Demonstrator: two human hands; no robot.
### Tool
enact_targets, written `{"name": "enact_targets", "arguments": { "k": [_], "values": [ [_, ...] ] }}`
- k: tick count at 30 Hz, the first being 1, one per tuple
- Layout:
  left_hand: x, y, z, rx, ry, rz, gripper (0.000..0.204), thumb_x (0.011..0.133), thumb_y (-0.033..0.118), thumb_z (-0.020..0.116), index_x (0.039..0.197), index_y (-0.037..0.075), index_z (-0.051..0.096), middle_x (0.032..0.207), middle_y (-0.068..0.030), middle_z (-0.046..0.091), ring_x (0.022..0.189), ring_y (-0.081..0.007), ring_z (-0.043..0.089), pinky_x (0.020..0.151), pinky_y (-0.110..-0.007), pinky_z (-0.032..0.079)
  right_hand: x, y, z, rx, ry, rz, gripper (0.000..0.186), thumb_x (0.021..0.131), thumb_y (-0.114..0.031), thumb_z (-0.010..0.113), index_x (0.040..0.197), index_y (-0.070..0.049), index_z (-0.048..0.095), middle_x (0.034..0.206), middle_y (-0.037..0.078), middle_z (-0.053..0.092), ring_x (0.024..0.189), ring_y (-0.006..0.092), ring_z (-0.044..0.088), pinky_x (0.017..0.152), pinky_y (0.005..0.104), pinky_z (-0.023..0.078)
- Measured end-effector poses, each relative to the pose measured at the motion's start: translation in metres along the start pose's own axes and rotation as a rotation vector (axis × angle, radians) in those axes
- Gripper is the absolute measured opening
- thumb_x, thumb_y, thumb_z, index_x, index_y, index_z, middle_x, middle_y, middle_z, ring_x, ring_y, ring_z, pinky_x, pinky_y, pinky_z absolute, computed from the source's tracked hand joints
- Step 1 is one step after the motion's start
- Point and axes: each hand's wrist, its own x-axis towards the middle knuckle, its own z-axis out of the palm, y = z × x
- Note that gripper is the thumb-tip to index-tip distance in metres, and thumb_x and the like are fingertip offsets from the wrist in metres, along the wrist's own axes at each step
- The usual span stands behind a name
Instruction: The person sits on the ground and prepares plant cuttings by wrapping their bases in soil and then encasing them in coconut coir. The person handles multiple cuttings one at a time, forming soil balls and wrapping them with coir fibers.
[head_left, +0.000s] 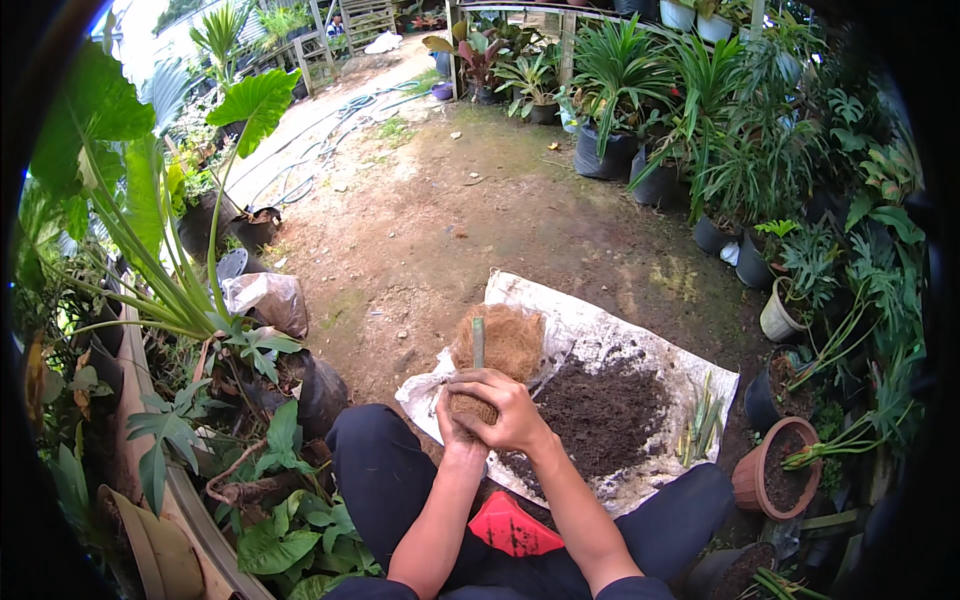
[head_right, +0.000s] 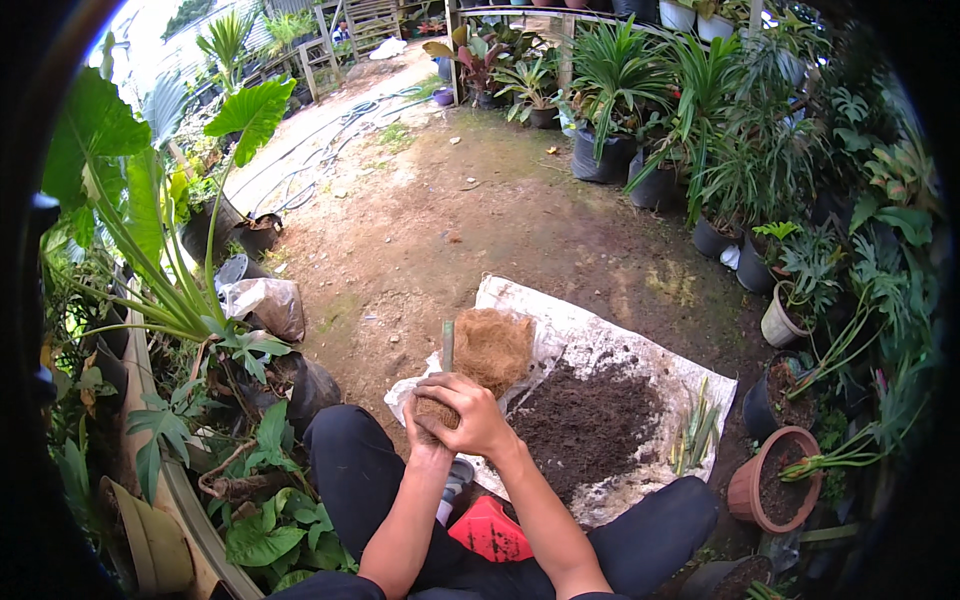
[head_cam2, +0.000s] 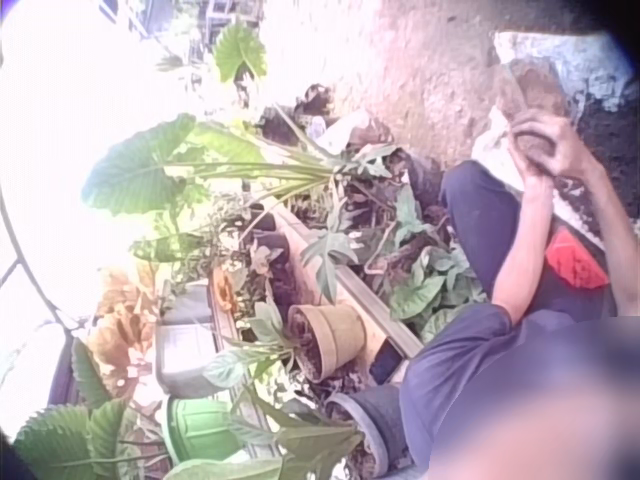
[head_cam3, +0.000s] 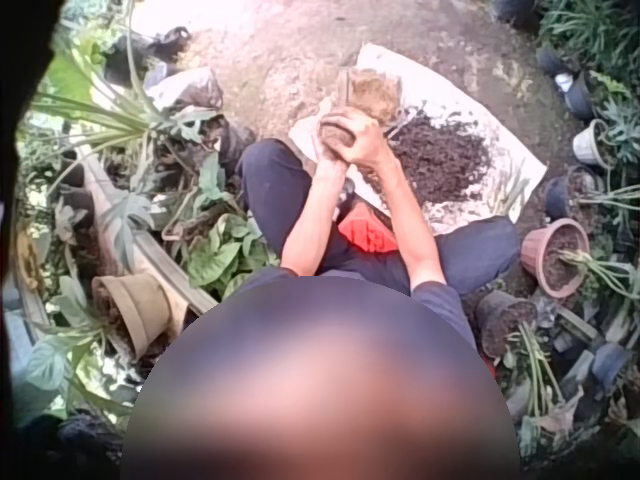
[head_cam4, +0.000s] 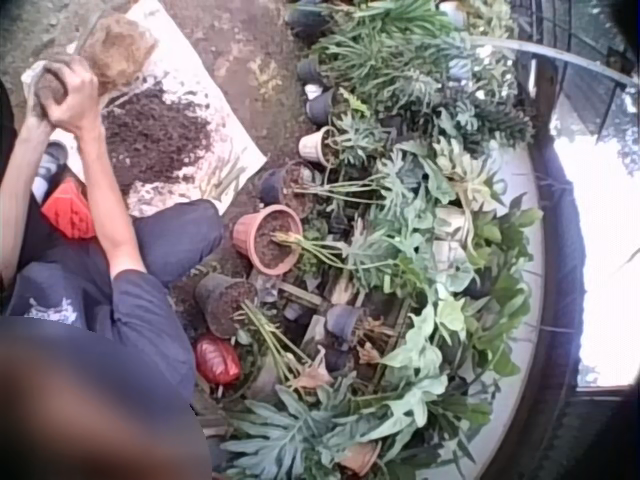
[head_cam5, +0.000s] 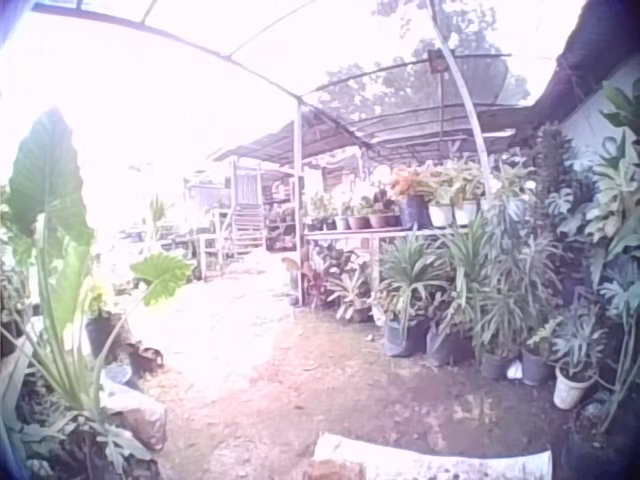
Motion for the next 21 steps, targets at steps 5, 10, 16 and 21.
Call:
{"name": "enact_targets", "arguments": {
  "k": [5,10,16,21],
  "values": [
    [0.004,0.0,0.002,0.156,0.043,0.114,0.048,0.094,0.05,0.05,0.122,0.012,0.056,0.116,-0.008,0.061,0.112,-0.0241,0.058,0.102,-0.039,0.045,-0.003,-0.003,0.012,0.029,0.203,-0.035,0.023,0.071,-0.011,0.075,0.092,-0.002,0.075,0.101,0.014,0.072,0.099,0.0306,0.069,0.09,0.0385,0.054],
    [-0.018,0.012,0.035,0.068,-0.243,-0.063,0.056,0.094,0.048,0.052,0.132,0.006,0.054,0.122,-0.013,0.06,0.114,-0.026,0.059,0.099,-0.039,0.048,-0.005,0.006,0.0,0.134,0.385,0.033,0.016,0.073,-0.008,0.073,0.086,-0.001,0.074,0.097,0.015,0.073,0.094,0.0295,0.07,0.088,0.0371,0.054],
    [-0.023,-0.003,0.057,0.182,-0.134,0.033,0.051,0.102,0.04,0.047,0.138,0.004,0.048,0.131,-0.0117,0.057,0.118,-0.0254,0.058,0.102,-0.039,0.047,-0.012,0.009,-0.005,0.349,0.582,0.073,0.02,0.077,-0.012,0.066,0.087,0.005,0.071,0.1,0.017,0.071,0.098,0.0269,0.068,0.091,0.0363,0.05],
    [-0.019,-0.004,0.037,-0.024,-0.191,-0.053,0.05,0.1,0.044,0.044,0.132,0.007,0.054,0.128,-0.0102,0.058,0.116,-0.0253,0.058,0.103,-0.04,0.046,-0.01,0.001,0.017,0.108,0.489,-0.002,0.022,0.08,-0.021,0.066,0.09,-0.003,0.073,0.103,0.013,0.07,0.109,0.0343,0.065,0.105,0.0492,0.041]
  ]
}}
